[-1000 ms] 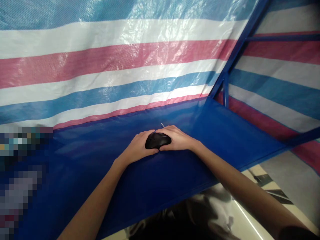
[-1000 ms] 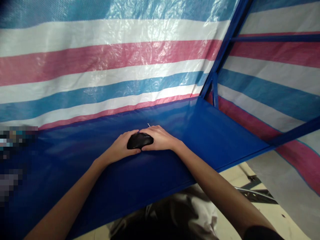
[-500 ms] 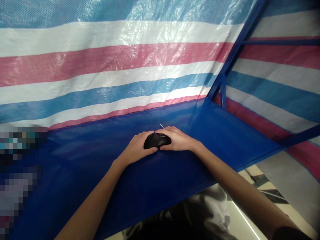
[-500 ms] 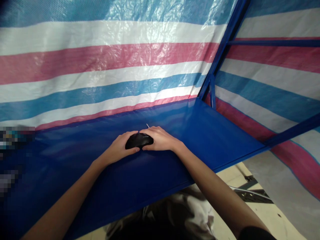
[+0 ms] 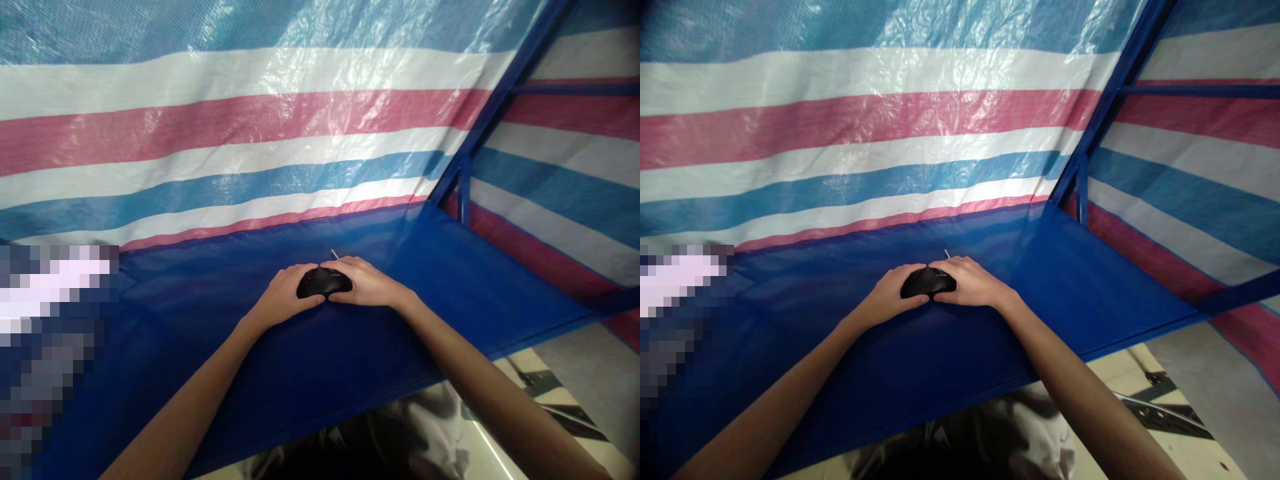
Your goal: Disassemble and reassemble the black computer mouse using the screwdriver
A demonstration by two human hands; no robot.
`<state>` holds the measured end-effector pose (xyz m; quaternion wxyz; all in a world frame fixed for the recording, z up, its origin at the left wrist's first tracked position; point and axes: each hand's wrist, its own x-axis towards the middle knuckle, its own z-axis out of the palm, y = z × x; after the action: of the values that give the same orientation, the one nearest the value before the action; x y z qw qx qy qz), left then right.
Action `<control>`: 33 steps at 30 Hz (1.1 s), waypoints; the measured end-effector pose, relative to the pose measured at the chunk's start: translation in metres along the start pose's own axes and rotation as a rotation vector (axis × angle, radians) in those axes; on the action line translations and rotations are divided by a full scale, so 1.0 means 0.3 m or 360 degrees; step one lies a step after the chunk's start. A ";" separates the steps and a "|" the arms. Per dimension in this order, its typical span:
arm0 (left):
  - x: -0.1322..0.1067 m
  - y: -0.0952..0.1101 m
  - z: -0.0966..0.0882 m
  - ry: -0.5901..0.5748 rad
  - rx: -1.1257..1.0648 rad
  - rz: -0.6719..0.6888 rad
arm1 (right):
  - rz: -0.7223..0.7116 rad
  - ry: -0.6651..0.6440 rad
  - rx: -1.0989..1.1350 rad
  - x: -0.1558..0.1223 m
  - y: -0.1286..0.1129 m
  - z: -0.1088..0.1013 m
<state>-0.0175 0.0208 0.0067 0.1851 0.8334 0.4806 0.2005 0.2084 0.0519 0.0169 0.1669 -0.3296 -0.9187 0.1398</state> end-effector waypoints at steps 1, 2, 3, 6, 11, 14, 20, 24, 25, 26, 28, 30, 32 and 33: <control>0.000 -0.001 0.000 0.0002 -0.0008 -0.0003 | 0.0008 -0.0010 -0.0003 0.002 -0.001 -0.002; -0.001 -0.001 0.000 0.0003 -0.0019 -0.0007 | 0.0015 -0.0016 -0.0008 0.003 -0.003 -0.004; -0.001 -0.001 -0.001 0.0000 -0.0027 -0.0009 | 0.0019 -0.0019 -0.0012 0.005 -0.004 -0.006; 0.000 0.001 -0.004 -0.0015 -0.0022 -0.0011 | 0.0019 -0.0018 -0.0022 0.006 -0.008 -0.011; 0.002 0.001 -0.004 -0.0012 -0.0006 -0.0027 | 0.0013 -0.0012 -0.0001 0.003 -0.005 -0.008; 0.001 0.001 -0.002 -0.0014 0.0013 -0.0017 | 0.0013 -0.0004 0.0008 0.003 -0.005 -0.009; 0.002 0.006 -0.003 -0.0022 0.0039 -0.0002 | 0.0019 -0.0010 0.0028 0.005 -0.010 -0.015; 0.003 0.006 -0.002 -0.0016 0.0048 -0.0006 | 0.0011 -0.0014 0.0040 0.006 -0.011 -0.018; 0.002 0.005 -0.001 -0.0015 0.0049 -0.0003 | 0.0011 -0.0013 0.0038 0.006 -0.011 -0.018; 0.002 0.004 -0.001 -0.0016 0.0048 0.0003 | 0.0012 -0.0012 0.0037 0.006 -0.011 -0.018; 0.001 0.002 0.000 -0.0010 0.0047 0.0015 | 0.0012 -0.0011 0.0043 0.006 -0.010 -0.018; 0.001 0.000 0.001 -0.0003 0.0048 0.0019 | 0.0011 -0.0004 0.0054 0.006 -0.009 -0.016; 0.001 -0.003 0.003 -0.0007 0.0049 0.0017 | 0.0009 0.0001 0.0066 0.007 -0.006 -0.014; 0.001 -0.004 0.004 -0.0010 0.0046 0.0012 | 0.0009 0.0004 0.0070 0.007 -0.005 -0.013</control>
<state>-0.0176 0.0214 0.0051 0.1738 0.8384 0.4797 0.1917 0.2077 0.0527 0.0214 0.1747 -0.3287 -0.9142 0.1601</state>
